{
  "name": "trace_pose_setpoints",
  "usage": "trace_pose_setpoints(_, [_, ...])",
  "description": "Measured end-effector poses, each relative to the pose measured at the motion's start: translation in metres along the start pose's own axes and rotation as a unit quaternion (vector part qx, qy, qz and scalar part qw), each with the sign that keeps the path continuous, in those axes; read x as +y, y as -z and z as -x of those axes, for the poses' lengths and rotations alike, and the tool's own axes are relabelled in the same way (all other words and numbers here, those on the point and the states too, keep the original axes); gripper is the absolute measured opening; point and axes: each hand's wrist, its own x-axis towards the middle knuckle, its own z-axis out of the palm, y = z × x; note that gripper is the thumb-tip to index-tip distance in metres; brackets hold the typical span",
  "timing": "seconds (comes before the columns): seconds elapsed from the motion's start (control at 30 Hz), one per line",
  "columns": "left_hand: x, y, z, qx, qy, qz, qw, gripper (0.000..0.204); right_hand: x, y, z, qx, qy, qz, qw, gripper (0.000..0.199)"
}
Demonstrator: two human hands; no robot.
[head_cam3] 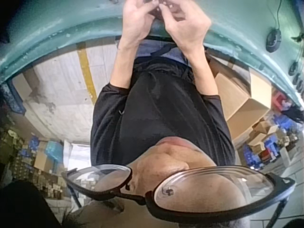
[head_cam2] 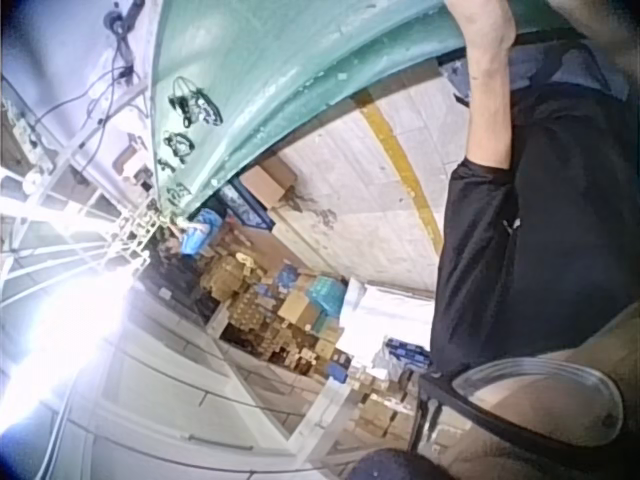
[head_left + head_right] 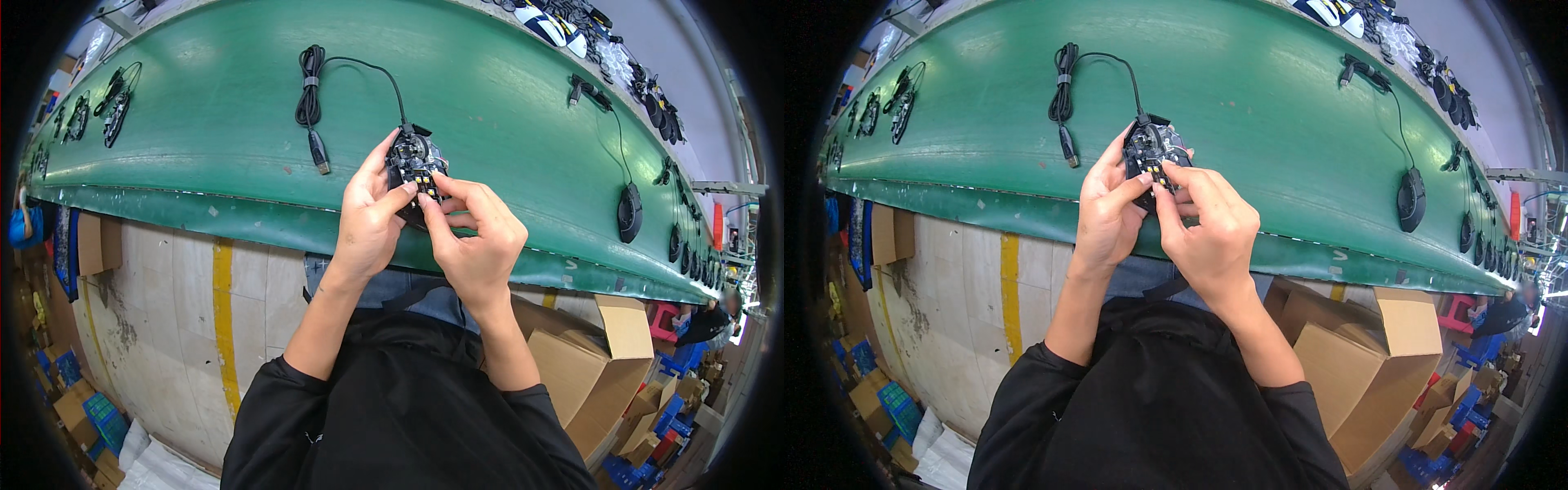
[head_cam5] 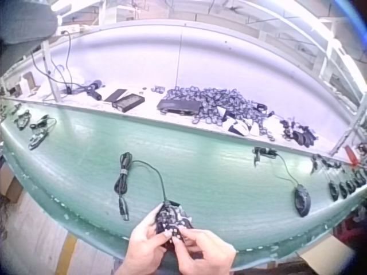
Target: The person assembles computer mice by fitting the outer shells onto the internal components by hand and places the assembled mice into a cardboard box.
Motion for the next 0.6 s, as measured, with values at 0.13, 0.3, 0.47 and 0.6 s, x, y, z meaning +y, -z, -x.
trace_pose_setpoints(0.13, [0.001,0.001,0.001,-0.002,-0.004,-0.006,1.000,0.055,-0.002,0.000,-0.001,-0.005,0.004,0.002,1.000,0.024])
trace_pose_setpoints(0.3, [0.005,-0.004,0.003,-0.007,0.011,0.002,1.000,0.057,-0.004,0.001,-0.002,-0.006,0.012,0.020,1.000,0.024])
trace_pose_setpoints(0.47, [0.005,-0.005,0.007,-0.028,-0.002,0.025,0.999,0.064,-0.010,-0.006,0.005,-0.007,0.006,0.075,0.997,0.025])
trace_pose_setpoints(0.6, [0.006,0.000,0.010,-0.035,-0.034,0.029,0.998,0.071,-0.018,-0.001,-0.001,-0.085,0.038,0.113,0.989,0.032])
